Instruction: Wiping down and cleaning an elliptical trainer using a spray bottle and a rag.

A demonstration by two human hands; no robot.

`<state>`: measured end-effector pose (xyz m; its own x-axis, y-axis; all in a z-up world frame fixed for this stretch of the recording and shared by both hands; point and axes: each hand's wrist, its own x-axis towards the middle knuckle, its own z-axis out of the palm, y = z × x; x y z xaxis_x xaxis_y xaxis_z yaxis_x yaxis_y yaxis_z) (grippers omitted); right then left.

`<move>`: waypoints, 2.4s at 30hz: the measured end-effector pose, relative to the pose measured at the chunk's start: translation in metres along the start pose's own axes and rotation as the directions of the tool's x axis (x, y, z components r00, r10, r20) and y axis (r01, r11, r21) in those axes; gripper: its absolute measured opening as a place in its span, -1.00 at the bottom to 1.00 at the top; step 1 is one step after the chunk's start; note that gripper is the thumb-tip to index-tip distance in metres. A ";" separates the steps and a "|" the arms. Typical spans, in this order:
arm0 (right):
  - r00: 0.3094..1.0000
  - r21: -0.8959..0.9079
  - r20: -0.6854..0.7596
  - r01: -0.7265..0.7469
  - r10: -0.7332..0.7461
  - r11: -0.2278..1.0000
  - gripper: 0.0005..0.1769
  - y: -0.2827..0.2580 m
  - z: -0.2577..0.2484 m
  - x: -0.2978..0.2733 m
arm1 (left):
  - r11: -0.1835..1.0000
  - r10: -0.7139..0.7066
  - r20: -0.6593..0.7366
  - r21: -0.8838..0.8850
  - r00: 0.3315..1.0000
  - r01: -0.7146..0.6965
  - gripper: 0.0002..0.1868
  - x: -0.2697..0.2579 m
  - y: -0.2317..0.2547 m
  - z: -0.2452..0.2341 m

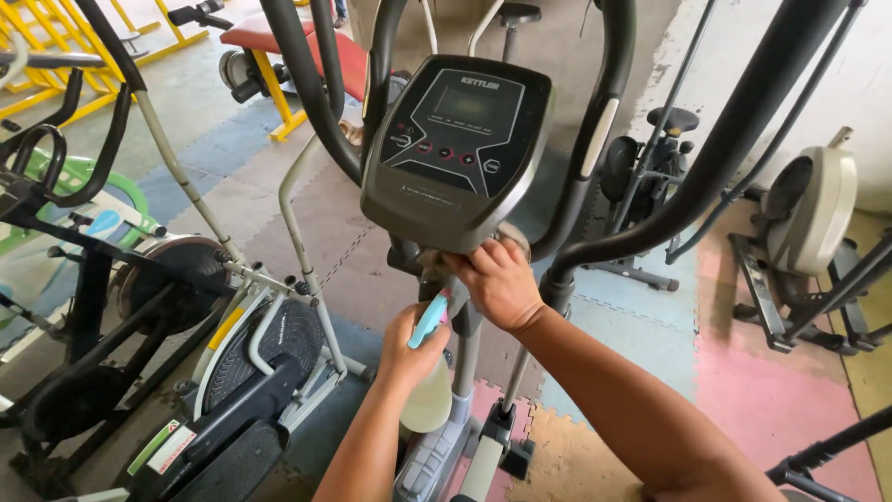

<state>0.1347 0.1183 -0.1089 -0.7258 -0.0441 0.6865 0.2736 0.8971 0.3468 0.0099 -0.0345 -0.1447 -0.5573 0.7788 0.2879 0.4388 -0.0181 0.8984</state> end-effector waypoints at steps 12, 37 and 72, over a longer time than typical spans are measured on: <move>0.927 0.461 0.152 -0.374 0.343 0.805 -0.43 -0.033 0.064 -0.073 | 1.000 -0.014 -0.083 -0.022 0.996 0.012 -0.68 0.007 -0.021 0.005; 1.000 0.111 0.011 0.017 -0.019 0.994 -0.48 0.104 -0.057 -0.052 | 0.975 0.220 0.008 0.021 0.975 -0.221 -0.73 0.009 0.048 0.037; 0.818 -0.224 0.512 0.421 -0.262 0.879 -0.34 0.108 -0.099 0.014 | 0.979 0.204 -0.100 0.042 0.974 -0.201 -0.72 0.009 0.073 0.042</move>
<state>0.2166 0.1714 0.0013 -0.9885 -0.0461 0.1438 0.0760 0.6713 0.7373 0.0666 -0.0023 -0.0908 -0.5235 0.6919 0.4972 0.5709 -0.1484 0.8075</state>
